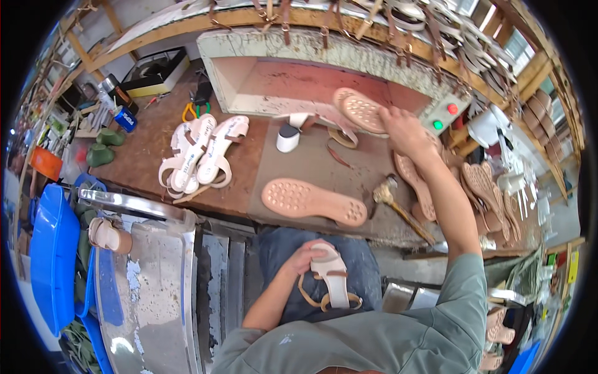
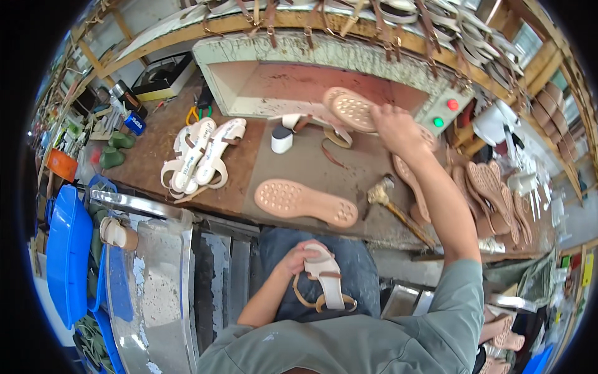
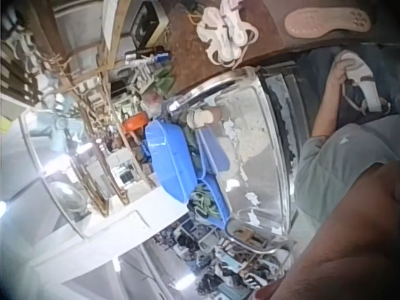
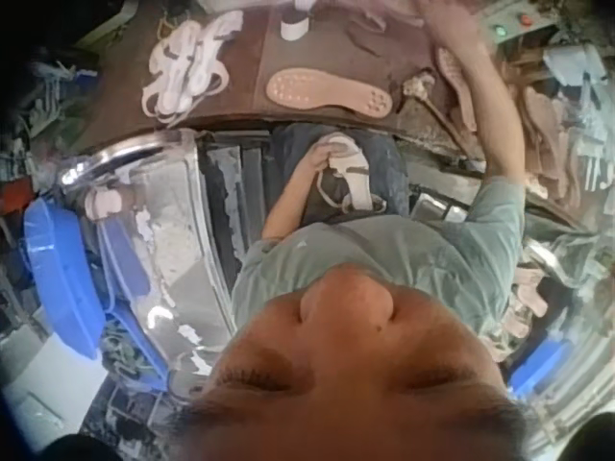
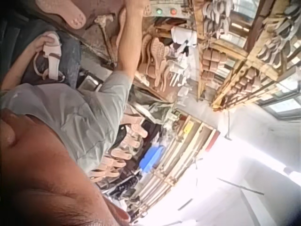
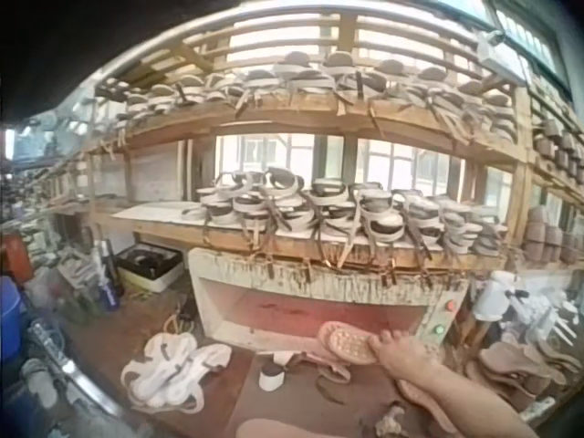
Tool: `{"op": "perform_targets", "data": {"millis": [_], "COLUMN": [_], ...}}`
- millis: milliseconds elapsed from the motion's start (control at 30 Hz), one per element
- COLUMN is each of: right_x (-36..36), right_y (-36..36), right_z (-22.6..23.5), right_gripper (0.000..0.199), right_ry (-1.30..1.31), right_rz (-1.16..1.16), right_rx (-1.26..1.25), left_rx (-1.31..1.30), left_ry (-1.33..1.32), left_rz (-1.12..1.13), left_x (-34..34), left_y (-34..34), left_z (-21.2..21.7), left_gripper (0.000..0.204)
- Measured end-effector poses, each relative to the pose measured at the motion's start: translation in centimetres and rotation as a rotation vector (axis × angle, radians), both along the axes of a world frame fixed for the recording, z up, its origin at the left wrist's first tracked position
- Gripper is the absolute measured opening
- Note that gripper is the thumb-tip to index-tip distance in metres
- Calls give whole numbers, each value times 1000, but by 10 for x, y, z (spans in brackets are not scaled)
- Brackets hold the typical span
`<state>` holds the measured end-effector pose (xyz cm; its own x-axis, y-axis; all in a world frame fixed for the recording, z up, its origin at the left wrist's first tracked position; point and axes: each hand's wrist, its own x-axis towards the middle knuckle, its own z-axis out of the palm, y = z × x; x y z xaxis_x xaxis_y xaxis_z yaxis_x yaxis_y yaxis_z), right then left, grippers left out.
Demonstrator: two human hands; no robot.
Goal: The person assembles a beige high-heeled sandal by attaching the sole to the upper and securing the straps. They use a hammer to tap the sole into place and adjust the straps for fit. The process is repeated for a second sandal.
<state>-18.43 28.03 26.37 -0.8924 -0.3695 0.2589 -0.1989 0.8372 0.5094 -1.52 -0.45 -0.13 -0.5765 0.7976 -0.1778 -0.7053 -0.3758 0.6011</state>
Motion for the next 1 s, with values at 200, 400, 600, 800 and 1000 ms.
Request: {"op": "perform_targets", "data": {"millis": [200, 400, 600, 800, 1000], "right_x": [-179, -226, -270, -199, -53], "right_y": [-33, -63, -27, -70, -2], "right_z": [-50, -47, -83, -24, -56], "right_gripper": [25, 38, 55, 39, 18], "right_ry": [-190, -351, -421, -302, 89], "right_rz": [137, 41, 121, -66, -3], "right_rx": [-40, -370, -693, -449, -455], "left_rx": [-35, 7, 17, -23, -91], "left_ry": [-39, -63, -134, -121, -54], "left_rz": [-21, 17, 8, 9, 44], "left_x": [-5, -13, -16, -23, -11], "left_y": [-8, -15, -13, -7, -4], "left_z": [7, 0, 1, 8, 12], "left_gripper": [29, 25, 25, 27, 25]}}
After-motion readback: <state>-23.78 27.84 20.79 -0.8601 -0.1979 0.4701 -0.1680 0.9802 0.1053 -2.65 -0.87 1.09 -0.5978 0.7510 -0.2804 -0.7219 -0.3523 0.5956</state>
